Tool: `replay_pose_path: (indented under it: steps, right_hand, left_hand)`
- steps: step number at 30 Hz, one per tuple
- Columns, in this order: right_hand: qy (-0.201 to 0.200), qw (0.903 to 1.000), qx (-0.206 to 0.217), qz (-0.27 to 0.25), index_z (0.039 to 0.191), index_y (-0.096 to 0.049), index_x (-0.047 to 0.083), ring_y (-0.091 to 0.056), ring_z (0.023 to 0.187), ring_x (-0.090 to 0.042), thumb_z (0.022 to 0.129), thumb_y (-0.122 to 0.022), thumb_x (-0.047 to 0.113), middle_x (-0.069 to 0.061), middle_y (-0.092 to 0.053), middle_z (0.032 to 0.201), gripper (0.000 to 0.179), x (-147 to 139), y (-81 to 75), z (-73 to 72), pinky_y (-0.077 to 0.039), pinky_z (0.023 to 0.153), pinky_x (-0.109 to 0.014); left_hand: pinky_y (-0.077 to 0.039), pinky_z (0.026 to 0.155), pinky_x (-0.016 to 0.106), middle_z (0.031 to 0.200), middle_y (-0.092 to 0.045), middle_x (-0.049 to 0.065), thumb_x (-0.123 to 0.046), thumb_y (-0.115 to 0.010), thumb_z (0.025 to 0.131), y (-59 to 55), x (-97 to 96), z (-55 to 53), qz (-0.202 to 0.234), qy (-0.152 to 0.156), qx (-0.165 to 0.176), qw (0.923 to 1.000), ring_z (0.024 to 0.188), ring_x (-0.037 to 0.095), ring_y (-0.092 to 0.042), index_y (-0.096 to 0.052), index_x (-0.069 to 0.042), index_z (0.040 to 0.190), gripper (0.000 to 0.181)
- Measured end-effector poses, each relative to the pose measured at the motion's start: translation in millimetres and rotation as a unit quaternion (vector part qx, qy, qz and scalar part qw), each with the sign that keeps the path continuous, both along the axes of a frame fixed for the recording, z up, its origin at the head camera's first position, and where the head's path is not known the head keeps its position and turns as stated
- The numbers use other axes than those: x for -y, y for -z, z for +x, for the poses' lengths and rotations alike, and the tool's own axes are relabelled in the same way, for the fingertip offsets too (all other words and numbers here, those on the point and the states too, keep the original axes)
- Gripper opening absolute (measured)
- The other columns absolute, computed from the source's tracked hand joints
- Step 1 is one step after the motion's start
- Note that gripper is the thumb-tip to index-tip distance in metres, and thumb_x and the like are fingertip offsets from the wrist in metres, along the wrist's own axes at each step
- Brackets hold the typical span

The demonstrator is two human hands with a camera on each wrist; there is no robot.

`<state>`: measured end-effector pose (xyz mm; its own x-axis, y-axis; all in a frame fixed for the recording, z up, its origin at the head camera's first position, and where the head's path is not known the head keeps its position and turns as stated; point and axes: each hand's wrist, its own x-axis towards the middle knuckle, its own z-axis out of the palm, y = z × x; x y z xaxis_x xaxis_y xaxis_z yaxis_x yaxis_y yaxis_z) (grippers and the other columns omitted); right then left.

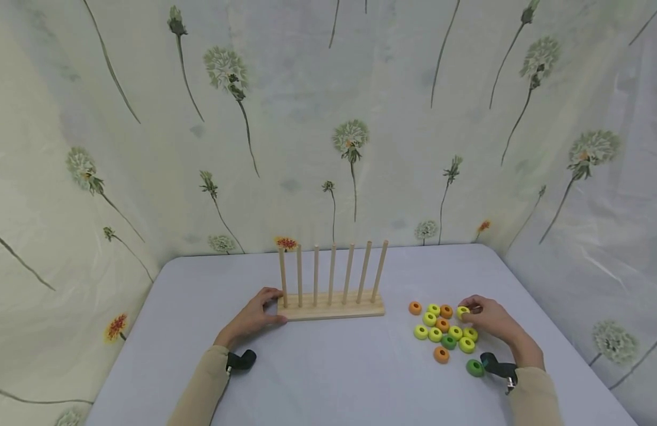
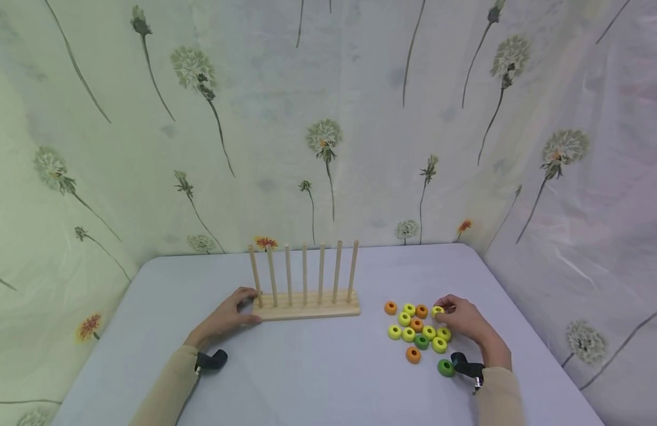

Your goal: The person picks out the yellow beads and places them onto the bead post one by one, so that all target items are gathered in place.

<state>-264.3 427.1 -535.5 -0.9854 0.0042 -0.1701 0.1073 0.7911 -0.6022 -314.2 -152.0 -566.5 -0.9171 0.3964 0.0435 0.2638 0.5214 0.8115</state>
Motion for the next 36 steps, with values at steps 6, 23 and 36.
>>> replay_pose_path:
  steps: [6,23,36]
  right_hand:
    - [0.008,0.9996,-0.026,-0.004,0.117,-0.056,-0.001,-0.055,0.094,-0.025,0.088,-0.067,0.031,-0.014,-0.061,0.106,0.044,-0.2,-3.0,0.7,-0.048,0.074,-0.033]
    - [0.011,0.9963,-0.085,-0.011,0.118,-0.055,0.001,-0.055,0.100,-0.030,0.090,-0.066,0.036,-0.018,-0.059,0.112,0.046,13.3,-31.7,5.9,-0.051,0.080,-0.037]
    - [-0.005,0.9944,-0.103,-0.024,0.115,-0.056,0.003,-0.056,0.093,-0.022,0.088,-0.069,0.034,-0.011,-0.060,0.104,0.043,42.9,-44.2,3.7,-0.050,0.075,-0.030]
  left_hand:
    - [-0.031,0.112,0.052,0.137,-0.048,0.006,-0.032,-0.083,0.075,-2.5,-0.9,1.5,0.015,-0.002,0.012,0.9998,0.133,0.029,-0.041,-0.055,-0.011,0.132,0.067]
    - [-0.031,0.111,0.055,0.137,-0.047,0.009,-0.030,-0.082,0.076,-2.7,-0.9,2.9,0.017,0.004,0.000,0.9998,0.133,0.032,-0.041,-0.054,-0.008,0.133,0.067]
    - [-0.030,0.113,0.054,0.138,-0.047,0.007,-0.030,-0.084,0.074,-3.1,-1.4,1.5,0.021,0.000,0.015,0.9997,0.135,0.031,-0.039,-0.055,-0.009,0.132,0.068]
